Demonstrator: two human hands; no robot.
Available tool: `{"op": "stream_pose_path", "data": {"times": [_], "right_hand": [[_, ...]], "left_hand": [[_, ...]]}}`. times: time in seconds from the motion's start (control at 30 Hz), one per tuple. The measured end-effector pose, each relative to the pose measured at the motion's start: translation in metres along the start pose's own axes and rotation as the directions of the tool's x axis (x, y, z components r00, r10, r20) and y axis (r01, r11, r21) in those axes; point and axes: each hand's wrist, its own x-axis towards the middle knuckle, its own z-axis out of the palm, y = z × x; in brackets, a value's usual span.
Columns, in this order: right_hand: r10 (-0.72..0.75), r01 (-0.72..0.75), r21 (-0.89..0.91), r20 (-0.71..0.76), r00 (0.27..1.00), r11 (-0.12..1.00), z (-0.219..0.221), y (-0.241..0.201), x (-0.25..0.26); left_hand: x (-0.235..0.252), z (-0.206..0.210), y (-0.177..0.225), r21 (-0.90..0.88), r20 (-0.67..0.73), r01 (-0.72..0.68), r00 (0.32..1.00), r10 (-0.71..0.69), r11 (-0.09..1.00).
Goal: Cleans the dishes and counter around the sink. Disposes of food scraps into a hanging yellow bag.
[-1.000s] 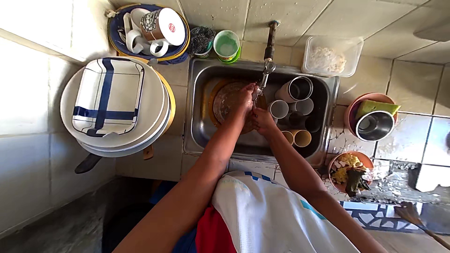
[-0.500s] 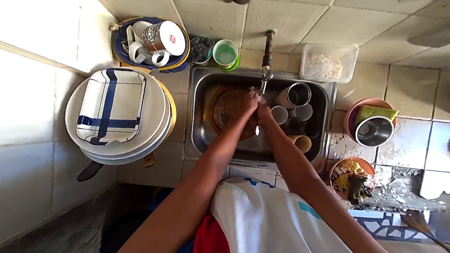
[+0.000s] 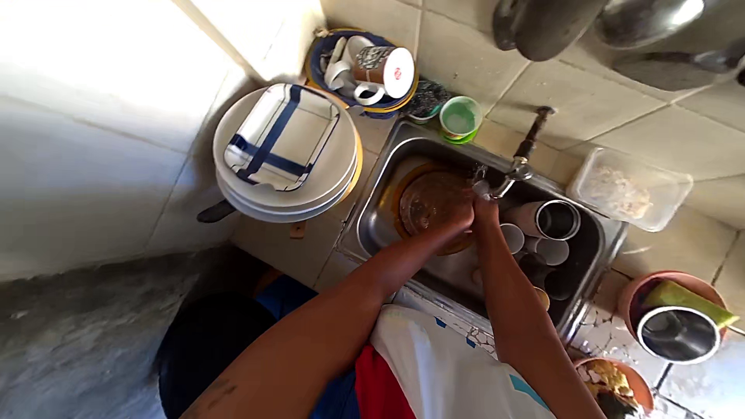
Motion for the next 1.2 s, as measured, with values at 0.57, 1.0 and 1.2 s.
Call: {"op": "stream_pose_path", "data": {"times": [0.57,1.0,1.2], "right_hand": [[-0.179,0.185,-0.095,0.074,0.981,0.978,-0.019,0.003,0.002],[0.035,-0.032,0.423,0.002,0.999,0.905,-0.007,0.017,-0.017],[0.019,-0.085,0.253,0.254,0.967,0.964,-0.026,0.007,0.011]], "left_hand": [[0.006,-0.015,0.024,0.140,0.167,-0.150,0.978,0.126,0.979],[0.025,0.005,0.022,0.045,0.009,-0.142,0.990,0.142,0.989],[0.013,0.011,0.011,0.021,0.019,-0.313,0.950,0.313,0.950]]}}
